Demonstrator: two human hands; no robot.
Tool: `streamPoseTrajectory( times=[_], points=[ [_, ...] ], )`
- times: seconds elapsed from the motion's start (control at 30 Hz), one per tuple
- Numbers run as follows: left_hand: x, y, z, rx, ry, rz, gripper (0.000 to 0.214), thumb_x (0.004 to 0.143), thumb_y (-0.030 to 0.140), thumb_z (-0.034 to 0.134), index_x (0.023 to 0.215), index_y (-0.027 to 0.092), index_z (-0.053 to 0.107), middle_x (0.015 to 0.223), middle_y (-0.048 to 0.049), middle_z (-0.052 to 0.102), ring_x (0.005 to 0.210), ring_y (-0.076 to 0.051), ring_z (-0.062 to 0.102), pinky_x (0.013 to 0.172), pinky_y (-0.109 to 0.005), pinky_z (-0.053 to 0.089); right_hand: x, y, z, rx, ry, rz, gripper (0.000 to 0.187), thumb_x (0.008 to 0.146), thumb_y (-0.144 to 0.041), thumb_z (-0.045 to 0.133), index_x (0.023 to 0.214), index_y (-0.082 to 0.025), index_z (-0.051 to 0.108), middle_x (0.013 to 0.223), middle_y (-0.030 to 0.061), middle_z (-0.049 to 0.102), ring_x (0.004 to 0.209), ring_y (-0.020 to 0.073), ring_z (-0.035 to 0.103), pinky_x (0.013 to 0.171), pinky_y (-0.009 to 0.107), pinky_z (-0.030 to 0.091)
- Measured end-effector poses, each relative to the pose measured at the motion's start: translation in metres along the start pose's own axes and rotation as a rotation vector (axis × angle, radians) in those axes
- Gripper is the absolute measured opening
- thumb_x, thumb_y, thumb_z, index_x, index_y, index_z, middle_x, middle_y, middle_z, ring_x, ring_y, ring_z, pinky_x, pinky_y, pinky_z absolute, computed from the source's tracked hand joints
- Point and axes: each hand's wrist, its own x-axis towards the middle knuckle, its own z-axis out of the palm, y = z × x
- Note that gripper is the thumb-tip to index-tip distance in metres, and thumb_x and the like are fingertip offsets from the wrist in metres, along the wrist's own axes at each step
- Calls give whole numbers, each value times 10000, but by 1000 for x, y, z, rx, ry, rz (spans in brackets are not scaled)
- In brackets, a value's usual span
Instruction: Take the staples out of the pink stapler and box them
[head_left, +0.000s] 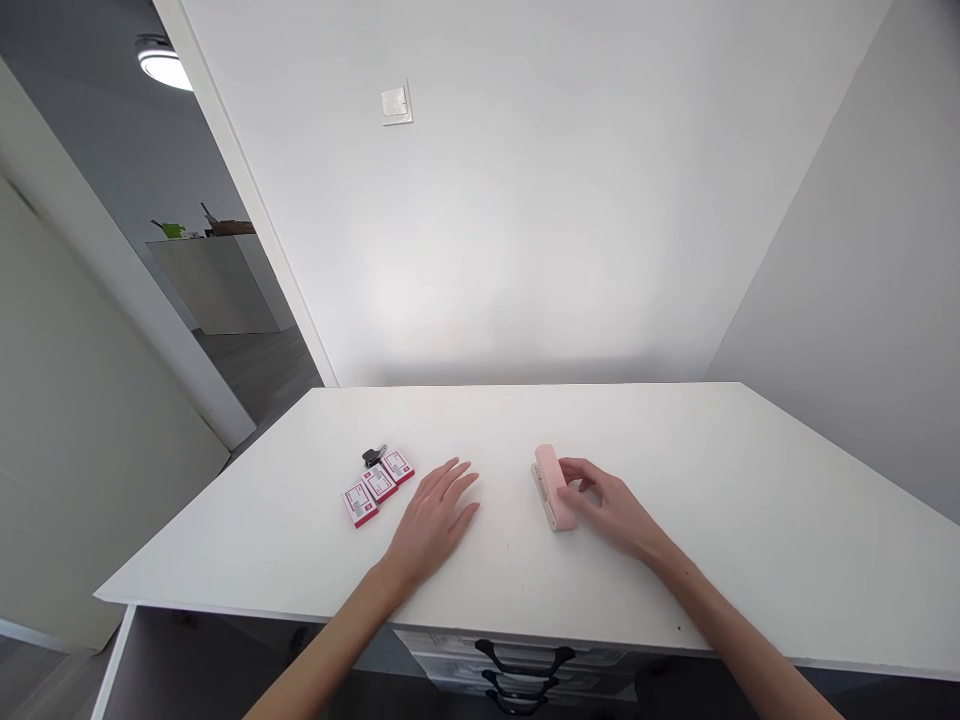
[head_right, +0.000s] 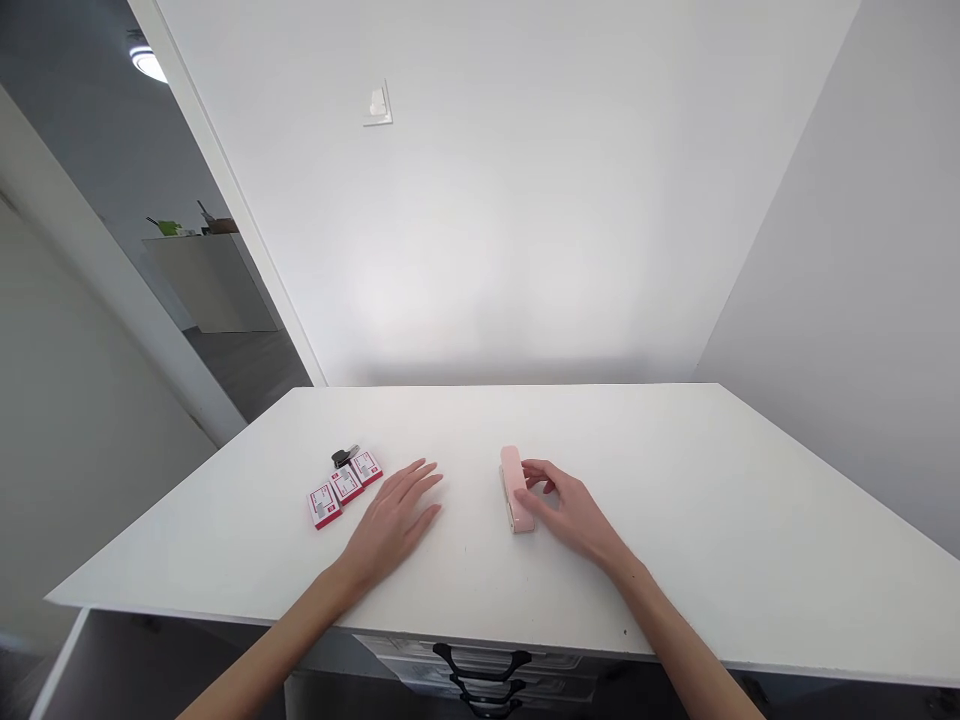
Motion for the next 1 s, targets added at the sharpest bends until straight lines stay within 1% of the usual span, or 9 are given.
streamPoseTrajectory(
  times=[0.1, 0.17, 0.27, 0.4, 0.5, 0.6, 0.77, 0.83, 1.0],
  points=[
    [16, 11, 14, -43, -30, 27, 392, 1050, 377, 473, 1425, 272, 519, 1508, -61, 562, 1459, -253, 449, 1201, -477, 395, -2, -3, 1, -43, -65, -52, 530, 878, -531, 673, 1356, -310, 611, 1338, 54, 680, 1156, 299, 633, 988, 429, 501],
    [27, 19, 22, -84, -40, 38, 419, 1038, 382, 497, 1441, 267, 500, 1488, -75, 578, 1436, -265, 479, 1184, -487, 415, -2, -4, 1, -61, -96, -103, 535, 870, -482, 683, 1364, -293, 600, 1334, 64, 676, 1166, 303, 627, 978, 431, 506],
    [42, 30, 32, -170, -62, 64, 405, 1023, 378, 526, 1412, 261, 513, 1439, -85, 616, 1412, -281, 501, 1162, -494, 430, -2, -4, 2, -68, -111, -182, 393, 908, -369, 605, 1292, -283, 626, 1255, 57, 698, 1083, 277, 645, 921, 414, 519],
    [57, 41, 36, -329, -110, 66, 239, 1023, 357, 538, 1230, 271, 620, 1305, -62, 694, 1285, -268, 593, 1104, -461, 453, -2, -2, 3, -81, -67, -192, 278, 920, -282, 526, 1175, -282, 636, 1132, 45, 711, 945, 254, 648, 796, 388, 524],
    [61, 44, 36, -415, -121, 35, 184, 1010, 351, 571, 1141, 269, 671, 1179, -40, 738, 1142, -252, 643, 1030, -425, 475, -3, -3, 3, -89, -31, -200, 245, 929, -279, 524, 1157, -284, 613, 1164, 45, 693, 981, 254, 641, 829, 394, 523],
    [61, 43, 36, -443, -115, 21, 150, 989, 348, 615, 1071, 268, 711, 1067, -26, 759, 1048, -240, 652, 976, -396, 475, -2, -4, 4, -97, -26, -221, 213, 956, -341, 550, 1157, -291, 599, 1193, 47, 675, 1042, 258, 625, 890, 402, 510],
    [60, 44, 37, -415, -107, 56, 135, 966, 347, 649, 919, 244, 724, 887, -9, 750, 878, -205, 647, 895, -365, 468, -1, -1, 4, -96, -69, -175, 172, 987, -419, 545, 1088, -284, 581, 1100, 48, 659, 945, 243, 605, 768, 368, 498],
    [61, 45, 36, -399, -91, 76, 121, 950, 334, 670, 895, 240, 722, 856, -2, 746, 853, -198, 645, 886, -362, 462, -1, 2, 3, -93, -81, -170, 175, 997, -430, 531, 1083, -283, 573, 1066, 43, 653, 913, 237, 594, 756, 363, 487],
    [60, 47, 37, -390, -37, 115, 64, 926, 291, 690, 952, 252, 735, 878, 4, 757, 872, -192, 660, 875, -355, 458, 1, 6, 3, -88, -92, -183, 199, 1002, -459, 528, 1090, -287, 576, 1043, 37, 646, 915, 238, 581, 785, 366, 475]
  ],
)
